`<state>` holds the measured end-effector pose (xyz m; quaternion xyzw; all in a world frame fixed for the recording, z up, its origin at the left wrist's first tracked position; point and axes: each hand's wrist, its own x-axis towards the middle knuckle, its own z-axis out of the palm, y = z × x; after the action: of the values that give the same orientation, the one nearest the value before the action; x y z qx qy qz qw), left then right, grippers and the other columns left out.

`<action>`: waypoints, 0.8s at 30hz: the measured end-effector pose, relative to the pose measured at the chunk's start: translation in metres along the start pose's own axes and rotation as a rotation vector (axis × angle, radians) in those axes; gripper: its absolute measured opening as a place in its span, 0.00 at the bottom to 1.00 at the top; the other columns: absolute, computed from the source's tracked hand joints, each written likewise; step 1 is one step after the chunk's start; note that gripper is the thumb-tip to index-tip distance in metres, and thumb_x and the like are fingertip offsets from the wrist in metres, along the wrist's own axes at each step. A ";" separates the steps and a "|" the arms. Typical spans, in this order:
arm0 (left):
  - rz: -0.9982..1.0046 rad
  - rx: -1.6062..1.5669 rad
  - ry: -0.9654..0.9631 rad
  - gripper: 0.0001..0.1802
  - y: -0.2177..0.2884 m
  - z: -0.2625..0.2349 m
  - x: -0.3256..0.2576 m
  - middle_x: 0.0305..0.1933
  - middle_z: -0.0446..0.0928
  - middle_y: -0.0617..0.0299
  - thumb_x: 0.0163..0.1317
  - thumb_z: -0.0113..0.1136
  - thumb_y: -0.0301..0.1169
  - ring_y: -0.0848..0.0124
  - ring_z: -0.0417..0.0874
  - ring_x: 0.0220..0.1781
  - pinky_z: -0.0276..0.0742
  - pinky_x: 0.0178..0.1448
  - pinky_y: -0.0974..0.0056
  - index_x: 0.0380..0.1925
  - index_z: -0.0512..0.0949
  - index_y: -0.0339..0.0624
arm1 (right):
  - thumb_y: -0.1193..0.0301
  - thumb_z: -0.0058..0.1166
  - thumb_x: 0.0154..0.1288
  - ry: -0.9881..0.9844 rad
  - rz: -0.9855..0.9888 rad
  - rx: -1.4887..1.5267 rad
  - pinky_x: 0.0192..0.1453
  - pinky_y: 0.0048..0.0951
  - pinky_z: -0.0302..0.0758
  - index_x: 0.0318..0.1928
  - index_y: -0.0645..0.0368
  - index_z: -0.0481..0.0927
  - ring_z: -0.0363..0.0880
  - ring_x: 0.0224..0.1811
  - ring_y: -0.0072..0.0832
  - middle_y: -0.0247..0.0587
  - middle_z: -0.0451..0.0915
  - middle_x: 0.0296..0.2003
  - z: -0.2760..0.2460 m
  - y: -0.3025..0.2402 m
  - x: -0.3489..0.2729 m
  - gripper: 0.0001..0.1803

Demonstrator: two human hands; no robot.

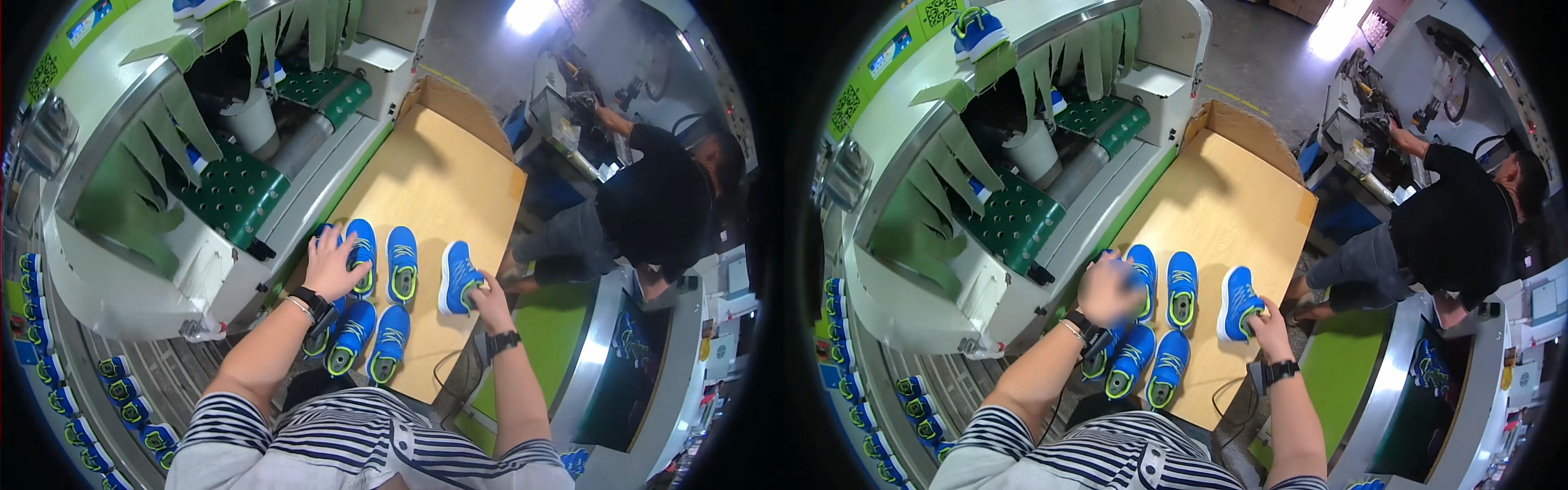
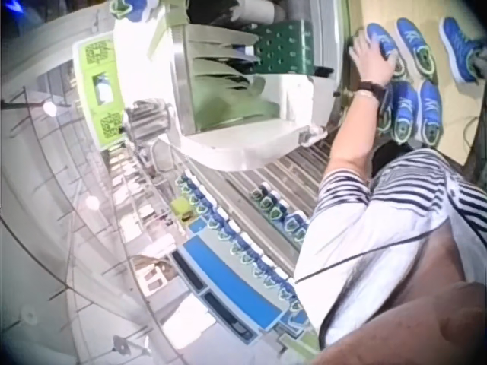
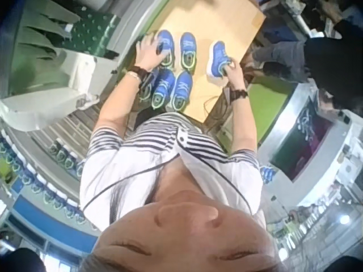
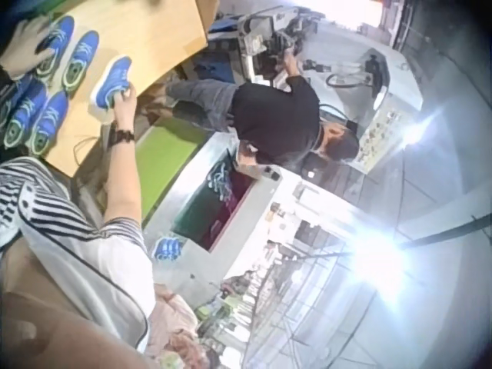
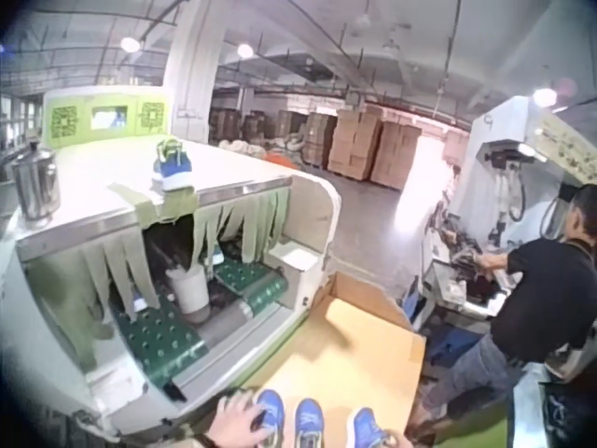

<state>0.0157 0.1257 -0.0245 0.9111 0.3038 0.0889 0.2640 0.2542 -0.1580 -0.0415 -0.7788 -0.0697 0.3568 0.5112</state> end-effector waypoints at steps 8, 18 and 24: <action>-0.303 -1.530 -0.592 0.43 0.072 -0.014 -0.049 0.75 0.63 0.52 0.72 0.50 0.62 0.58 0.67 0.75 0.73 0.68 0.47 0.75 0.59 0.45 | 0.75 0.62 0.66 -0.276 -0.404 0.204 0.62 0.27 0.74 0.76 0.59 0.59 0.76 0.59 0.29 0.52 0.76 0.59 0.063 -0.074 -0.096 0.41; -0.131 -2.219 0.378 0.50 -0.007 -0.117 0.010 0.71 0.72 0.51 0.62 0.47 0.75 0.65 0.84 0.46 0.81 0.46 0.65 0.67 0.68 0.42 | 0.70 0.73 0.53 -0.075 -0.586 -0.513 0.77 0.43 0.62 0.79 0.60 0.44 0.64 0.72 0.52 0.62 0.62 0.70 0.159 0.024 0.030 0.60; -0.254 -2.344 0.509 0.49 -0.004 -0.109 0.000 0.71 0.70 0.47 0.62 0.56 0.69 0.64 0.83 0.57 0.81 0.52 0.64 0.67 0.67 0.38 | 0.75 0.68 0.55 -0.010 -0.305 -0.098 0.65 0.37 0.73 0.65 0.56 0.58 0.77 0.57 0.36 0.49 0.76 0.53 0.133 -0.076 0.010 0.41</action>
<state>-0.0218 0.1748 0.0648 0.0380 0.1692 0.4613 0.8701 0.1977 -0.0190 -0.0119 -0.7814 -0.2068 0.2750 0.5205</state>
